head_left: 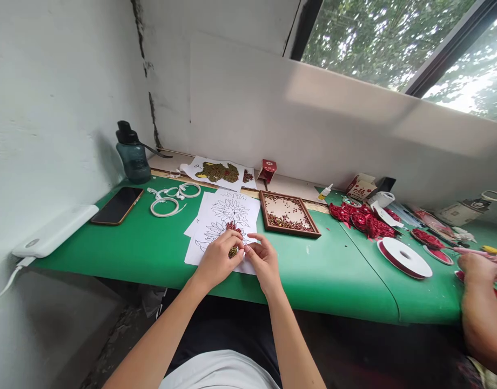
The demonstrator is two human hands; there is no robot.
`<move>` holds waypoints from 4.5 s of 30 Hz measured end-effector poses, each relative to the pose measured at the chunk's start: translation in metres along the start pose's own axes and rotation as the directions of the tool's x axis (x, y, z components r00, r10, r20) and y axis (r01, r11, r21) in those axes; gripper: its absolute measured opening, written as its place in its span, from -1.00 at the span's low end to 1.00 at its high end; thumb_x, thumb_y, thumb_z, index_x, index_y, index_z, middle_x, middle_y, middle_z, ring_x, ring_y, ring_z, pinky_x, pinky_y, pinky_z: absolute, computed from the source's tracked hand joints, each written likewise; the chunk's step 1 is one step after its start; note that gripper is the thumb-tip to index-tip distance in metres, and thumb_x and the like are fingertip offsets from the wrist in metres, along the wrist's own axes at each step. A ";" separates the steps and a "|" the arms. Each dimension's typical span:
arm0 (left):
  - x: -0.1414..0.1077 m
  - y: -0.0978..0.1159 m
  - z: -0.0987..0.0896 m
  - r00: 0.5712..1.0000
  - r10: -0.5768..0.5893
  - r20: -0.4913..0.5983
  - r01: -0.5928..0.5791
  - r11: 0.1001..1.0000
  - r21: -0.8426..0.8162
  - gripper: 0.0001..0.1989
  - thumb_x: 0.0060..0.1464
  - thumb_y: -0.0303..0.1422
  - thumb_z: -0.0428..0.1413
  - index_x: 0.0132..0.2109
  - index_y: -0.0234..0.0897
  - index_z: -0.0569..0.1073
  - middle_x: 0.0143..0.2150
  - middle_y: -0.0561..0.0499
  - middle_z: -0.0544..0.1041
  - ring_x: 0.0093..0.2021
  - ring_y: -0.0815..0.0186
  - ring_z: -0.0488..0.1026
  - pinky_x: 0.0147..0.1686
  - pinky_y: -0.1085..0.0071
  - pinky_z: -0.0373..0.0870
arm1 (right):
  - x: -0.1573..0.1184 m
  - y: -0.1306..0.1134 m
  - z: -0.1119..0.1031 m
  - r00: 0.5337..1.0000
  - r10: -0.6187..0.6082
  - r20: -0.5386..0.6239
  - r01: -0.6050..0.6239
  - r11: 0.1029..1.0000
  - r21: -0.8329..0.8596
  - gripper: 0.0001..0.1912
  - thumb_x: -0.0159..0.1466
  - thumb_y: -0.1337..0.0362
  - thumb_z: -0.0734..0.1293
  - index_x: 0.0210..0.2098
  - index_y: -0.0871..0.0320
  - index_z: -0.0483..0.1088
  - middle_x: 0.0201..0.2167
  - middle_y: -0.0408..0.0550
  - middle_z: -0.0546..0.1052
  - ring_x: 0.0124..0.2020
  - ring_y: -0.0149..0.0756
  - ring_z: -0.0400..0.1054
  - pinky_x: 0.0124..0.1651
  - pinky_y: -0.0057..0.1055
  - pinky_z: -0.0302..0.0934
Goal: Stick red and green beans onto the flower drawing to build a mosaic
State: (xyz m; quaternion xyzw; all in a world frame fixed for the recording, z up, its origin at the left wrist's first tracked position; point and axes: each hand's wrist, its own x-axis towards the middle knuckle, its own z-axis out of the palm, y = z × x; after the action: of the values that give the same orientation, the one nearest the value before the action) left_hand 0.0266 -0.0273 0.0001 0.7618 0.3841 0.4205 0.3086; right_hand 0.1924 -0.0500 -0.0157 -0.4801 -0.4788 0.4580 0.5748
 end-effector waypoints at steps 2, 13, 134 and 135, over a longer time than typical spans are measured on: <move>0.000 0.000 0.000 1.000 0.001 0.004 -0.001 1.000 -0.003 -0.90 0.34 -0.37 0.10 -0.20 -0.18 0.47 0.01 0.02 0.53 0.00 0.24 0.54 -0.03 0.25 0.45 | 0.000 -0.001 0.000 1.000 -0.007 0.008 0.007 1.000 0.005 -0.53 0.23 0.01 0.55 0.03 0.07 0.45 -0.38 -0.10 0.63 -0.41 -0.29 0.41 -0.30 -0.34 0.26; -0.001 0.002 0.000 1.000 -0.005 0.001 0.005 1.000 -0.003 -0.93 0.32 -0.41 0.11 -0.19 -0.17 0.44 -0.01 0.05 0.51 -0.01 0.28 0.52 -0.03 0.31 0.44 | -0.001 -0.003 -0.001 1.000 -0.023 -0.021 0.023 1.000 0.019 -0.53 0.20 0.04 0.58 0.01 0.06 0.48 -0.37 -0.10 0.60 -0.37 -0.29 0.42 -0.29 -0.35 0.30; -0.002 -0.004 0.011 0.992 0.076 0.101 -0.115 0.874 0.473 -0.74 0.34 -0.46 0.08 -0.07 -0.09 0.66 0.07 0.07 0.66 0.13 0.19 0.49 0.10 0.10 0.38 | -0.005 -0.002 0.007 0.962 -0.221 -0.162 0.135 0.896 -0.424 -0.72 0.36 0.23 0.25 0.03 0.12 0.41 -0.24 -0.05 0.55 -0.31 -0.25 0.41 -0.15 -0.30 0.32; -0.002 -0.004 0.011 0.992 0.076 0.099 -0.114 0.874 0.472 -0.75 0.34 -0.46 0.09 -0.07 -0.10 0.65 0.07 0.07 0.67 0.13 0.19 0.49 0.11 0.09 0.37 | -0.005 -0.002 0.007 0.962 -0.224 -0.160 0.137 0.895 -0.425 -0.72 0.36 0.23 0.25 0.03 0.13 0.41 -0.25 -0.05 0.55 -0.31 -0.25 0.41 -0.15 -0.30 0.32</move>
State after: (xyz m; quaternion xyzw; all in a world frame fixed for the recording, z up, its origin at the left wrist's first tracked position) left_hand 0.0342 -0.0285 -0.0094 0.8480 0.4254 0.2980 0.1053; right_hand 0.1855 -0.0543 -0.0137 -0.5875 -0.5452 0.2402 0.5477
